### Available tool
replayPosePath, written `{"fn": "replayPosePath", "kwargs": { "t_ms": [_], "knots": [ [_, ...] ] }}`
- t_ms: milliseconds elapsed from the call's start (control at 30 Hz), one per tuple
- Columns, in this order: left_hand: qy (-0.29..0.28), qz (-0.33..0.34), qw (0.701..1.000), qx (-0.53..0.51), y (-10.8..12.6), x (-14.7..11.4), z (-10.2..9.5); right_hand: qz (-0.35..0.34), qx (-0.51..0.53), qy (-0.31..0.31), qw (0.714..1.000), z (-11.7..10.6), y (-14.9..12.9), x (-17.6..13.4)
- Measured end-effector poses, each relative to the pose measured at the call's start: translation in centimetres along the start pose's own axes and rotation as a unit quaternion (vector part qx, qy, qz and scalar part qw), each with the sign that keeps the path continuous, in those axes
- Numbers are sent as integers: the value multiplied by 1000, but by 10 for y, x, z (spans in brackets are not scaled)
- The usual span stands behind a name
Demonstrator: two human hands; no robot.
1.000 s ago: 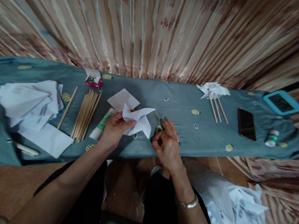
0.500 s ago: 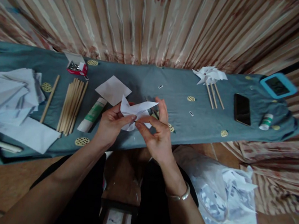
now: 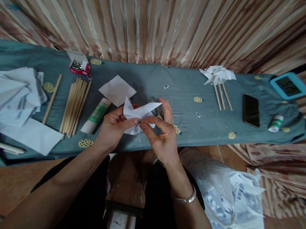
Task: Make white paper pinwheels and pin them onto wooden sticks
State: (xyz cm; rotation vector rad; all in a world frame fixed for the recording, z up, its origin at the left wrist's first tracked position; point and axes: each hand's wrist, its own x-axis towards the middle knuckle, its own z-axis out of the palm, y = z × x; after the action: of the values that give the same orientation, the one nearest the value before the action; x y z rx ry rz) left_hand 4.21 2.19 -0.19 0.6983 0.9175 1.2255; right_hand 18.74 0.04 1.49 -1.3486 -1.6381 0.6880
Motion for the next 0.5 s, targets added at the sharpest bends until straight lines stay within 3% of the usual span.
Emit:
{"fn": "replayPosePath", "kwargs": {
  "t_ms": [500],
  "knots": [
    [-1,16,999,32,0,-1,0,46,104,-5,993,2,10,0]
  ]
}}
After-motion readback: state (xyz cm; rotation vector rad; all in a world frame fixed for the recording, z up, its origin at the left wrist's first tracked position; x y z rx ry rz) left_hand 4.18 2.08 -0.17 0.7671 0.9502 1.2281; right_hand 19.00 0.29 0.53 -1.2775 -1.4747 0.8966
